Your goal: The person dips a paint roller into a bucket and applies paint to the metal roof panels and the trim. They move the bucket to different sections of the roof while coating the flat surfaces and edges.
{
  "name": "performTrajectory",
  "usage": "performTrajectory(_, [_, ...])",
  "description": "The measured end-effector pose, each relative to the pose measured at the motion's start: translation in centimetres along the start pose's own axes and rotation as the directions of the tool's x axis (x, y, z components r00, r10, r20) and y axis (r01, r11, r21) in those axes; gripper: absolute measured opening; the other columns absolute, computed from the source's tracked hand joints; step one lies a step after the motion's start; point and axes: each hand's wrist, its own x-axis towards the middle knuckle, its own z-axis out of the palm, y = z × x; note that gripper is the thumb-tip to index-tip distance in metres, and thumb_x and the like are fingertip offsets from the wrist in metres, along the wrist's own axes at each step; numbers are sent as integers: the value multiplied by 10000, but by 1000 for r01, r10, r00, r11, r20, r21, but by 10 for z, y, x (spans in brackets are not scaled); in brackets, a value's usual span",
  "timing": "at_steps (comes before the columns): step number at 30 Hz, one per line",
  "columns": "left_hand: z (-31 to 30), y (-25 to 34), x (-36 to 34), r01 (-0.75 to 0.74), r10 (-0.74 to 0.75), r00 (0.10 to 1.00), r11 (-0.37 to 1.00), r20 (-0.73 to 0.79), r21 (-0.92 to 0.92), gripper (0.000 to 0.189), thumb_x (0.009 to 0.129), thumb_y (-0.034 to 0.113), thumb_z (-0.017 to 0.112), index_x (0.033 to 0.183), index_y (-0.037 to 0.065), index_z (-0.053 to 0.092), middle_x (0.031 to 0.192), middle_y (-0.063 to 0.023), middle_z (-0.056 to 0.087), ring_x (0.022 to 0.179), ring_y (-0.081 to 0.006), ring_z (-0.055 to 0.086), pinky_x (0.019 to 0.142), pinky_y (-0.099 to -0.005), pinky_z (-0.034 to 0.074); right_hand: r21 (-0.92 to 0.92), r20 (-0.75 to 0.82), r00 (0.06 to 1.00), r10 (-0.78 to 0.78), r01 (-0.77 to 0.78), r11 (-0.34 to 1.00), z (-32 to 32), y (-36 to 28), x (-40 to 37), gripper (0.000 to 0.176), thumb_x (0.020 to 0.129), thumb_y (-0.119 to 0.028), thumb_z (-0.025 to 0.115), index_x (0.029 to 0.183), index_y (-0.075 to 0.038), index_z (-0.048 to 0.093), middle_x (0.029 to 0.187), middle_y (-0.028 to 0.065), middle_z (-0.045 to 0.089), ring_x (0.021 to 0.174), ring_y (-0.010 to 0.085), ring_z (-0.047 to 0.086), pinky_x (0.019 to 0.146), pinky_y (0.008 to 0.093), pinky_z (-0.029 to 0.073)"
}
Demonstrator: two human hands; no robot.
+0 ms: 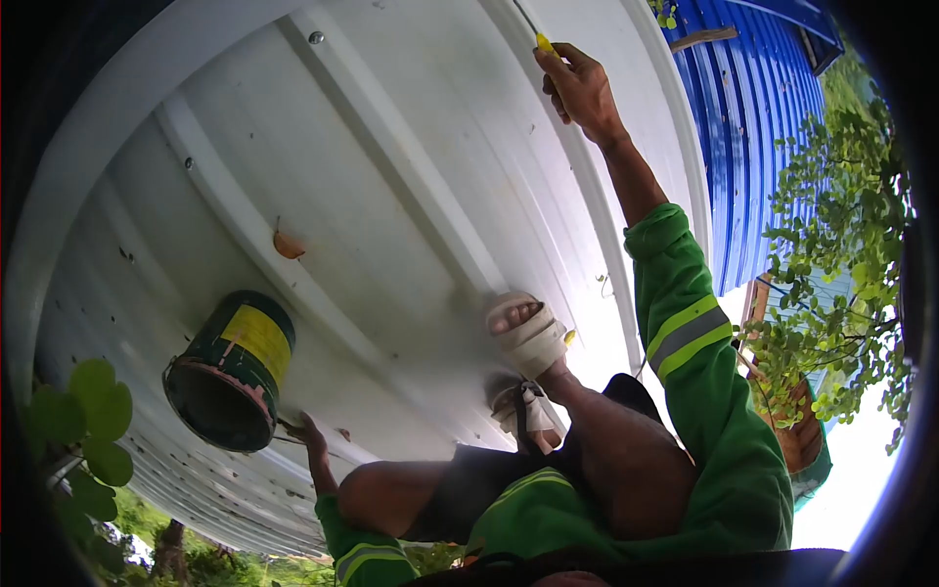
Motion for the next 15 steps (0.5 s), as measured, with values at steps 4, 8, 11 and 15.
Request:
performTrajectory(4, [-2, -23, 12, -12, 11, 1000, 1000, 4, 8, 965, 932, 474, 600, 1562, 136, -48, 1545, -267, 137, 1353, -400, 337, 1063, -583, 377, 99, 52, 998, 17, -22, 995, 15, 8, 9, 461, 953, -329, 594, 1168, 78, 587, 645, 48, 552, 427, 87, 476, 377, 261, 390])
performTrajectory(8, [-4, -33, 21, 15, -14, 1000, 999, -25, 51, 966, 931, 465, 605, 1562, 129, -45, 1533, -278, 168, 1338, -411, 355, 1064, -583, 379, 235, 86, 996, -19, -2, 972, 27, 0, -1, 438, 968, -331, 578, 1160, 63, 589, 641, 33, 532, 435, 78, 456, 379, 250, 377])
performTrajectory(11, [0, -35, 19, -56, 60, 995, 997, -77, 60, 893, 945, 454, 566, 1545, 47, 43, 1485, -328, 237, 1317, -450, 380, 1060, -585, 368, 328, 101, 993, -57, 21, 944, 32, -15, -20, 451, 992, -356, 543, 1191, 48, 580, 633, 15, 515, 438, 62, 427, 379, 230, 361])
performTrajectory(15, [-2, -30, 21, -81, 87, 991, 995, -106, 60, 866, 953, 465, 533, 1537, 9, 85, 1465, -353, 267, 1312, -472, 385, 1060, -588, 358, 282, 149, 987, 55, -95, 955, 33, -16, -42, 461, 997, -373, 534, 1184, 46, 581, 682, 51, 552, 449, 74, 444, 391, 232, 381])
